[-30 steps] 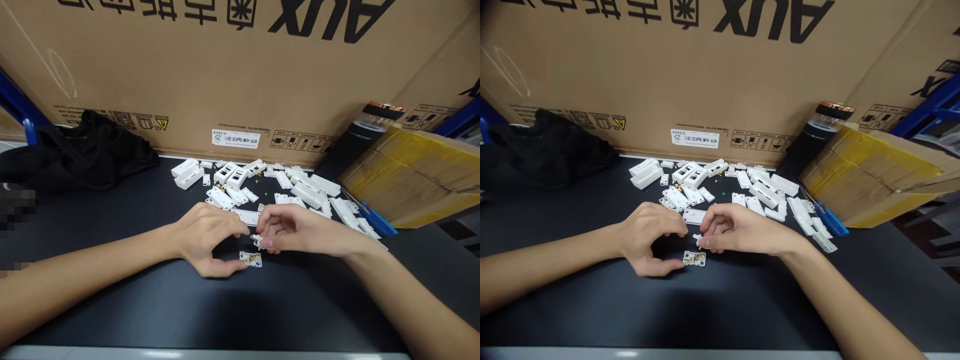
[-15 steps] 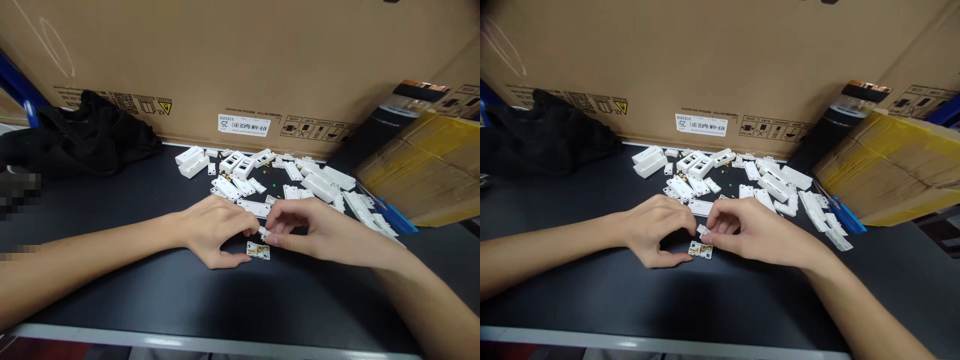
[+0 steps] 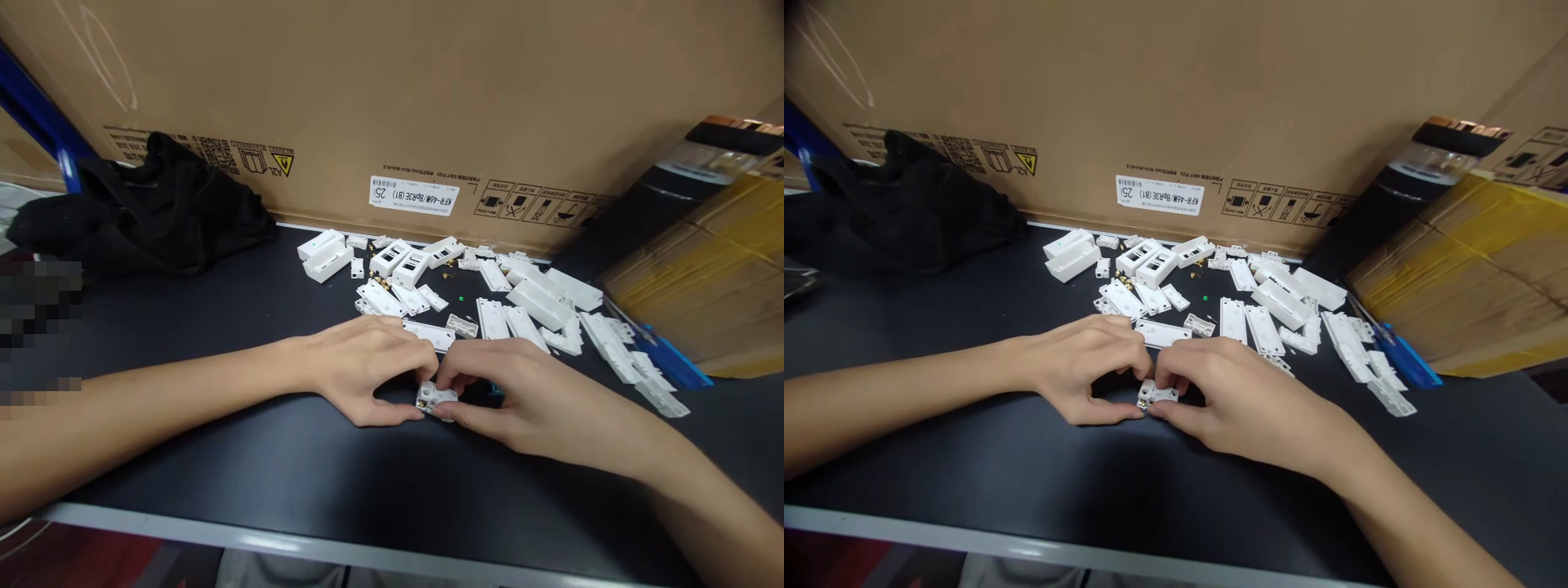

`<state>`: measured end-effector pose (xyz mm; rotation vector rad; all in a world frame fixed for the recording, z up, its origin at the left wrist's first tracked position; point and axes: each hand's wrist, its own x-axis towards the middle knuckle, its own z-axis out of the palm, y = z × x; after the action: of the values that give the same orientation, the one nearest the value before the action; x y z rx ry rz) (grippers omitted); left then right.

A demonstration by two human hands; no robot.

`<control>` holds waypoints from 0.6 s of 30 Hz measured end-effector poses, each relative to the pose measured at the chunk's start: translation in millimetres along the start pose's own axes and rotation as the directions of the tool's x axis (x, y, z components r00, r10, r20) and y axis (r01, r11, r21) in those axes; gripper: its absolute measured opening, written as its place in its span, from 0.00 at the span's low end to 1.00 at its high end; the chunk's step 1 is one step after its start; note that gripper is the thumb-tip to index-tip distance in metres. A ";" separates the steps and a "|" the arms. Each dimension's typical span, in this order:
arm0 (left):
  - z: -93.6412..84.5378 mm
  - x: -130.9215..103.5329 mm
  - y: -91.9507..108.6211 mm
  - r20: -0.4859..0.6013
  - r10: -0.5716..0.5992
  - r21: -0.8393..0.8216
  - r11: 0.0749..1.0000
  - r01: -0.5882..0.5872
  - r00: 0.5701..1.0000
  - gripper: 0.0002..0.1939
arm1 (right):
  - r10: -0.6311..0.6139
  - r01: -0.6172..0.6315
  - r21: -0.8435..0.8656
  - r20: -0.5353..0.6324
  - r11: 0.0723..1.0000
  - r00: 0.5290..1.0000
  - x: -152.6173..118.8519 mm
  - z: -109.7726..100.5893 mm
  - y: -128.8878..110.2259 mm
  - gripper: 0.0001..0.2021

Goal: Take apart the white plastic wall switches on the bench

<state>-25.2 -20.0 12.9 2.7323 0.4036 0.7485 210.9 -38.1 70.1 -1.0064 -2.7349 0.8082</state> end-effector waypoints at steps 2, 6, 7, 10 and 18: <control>-0.3 0.3 -0.7 0.014 0.005 -0.017 1.000 -0.005 1.000 0.12 | 0.004 -0.004 -0.009 0.008 1.000 1.000 0.0 1.1 -0.3 0.03; -1.4 1.1 -1.1 0.029 0.022 -0.039 0.999 -0.021 0.999 0.11 | 0.015 -0.015 -0.032 0.011 0.999 1.000 0.1 1.8 -1.0 0.03; -1.5 1.2 -1.1 0.029 0.025 -0.041 0.999 -0.024 0.999 0.11 | 0.015 -0.015 -0.034 0.011 0.999 1.000 0.2 1.8 -1.2 0.03; -1.6 1.1 -1.1 0.025 0.028 -0.040 0.999 -0.027 0.999 0.11 | 0.014 -0.014 -0.022 0.005 1.000 1.000 0.6 1.3 -1.5 0.03; -1.2 1.2 -1.7 0.042 0.024 -0.012 1.000 -0.024 0.999 0.13 | 0.017 -0.019 0.071 0.036 0.997 0.999 1.8 -3.6 -2.5 0.07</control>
<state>-25.1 -17.8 13.9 2.7420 0.3571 0.6962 209.1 -37.0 74.3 -1.0135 -2.7085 0.9275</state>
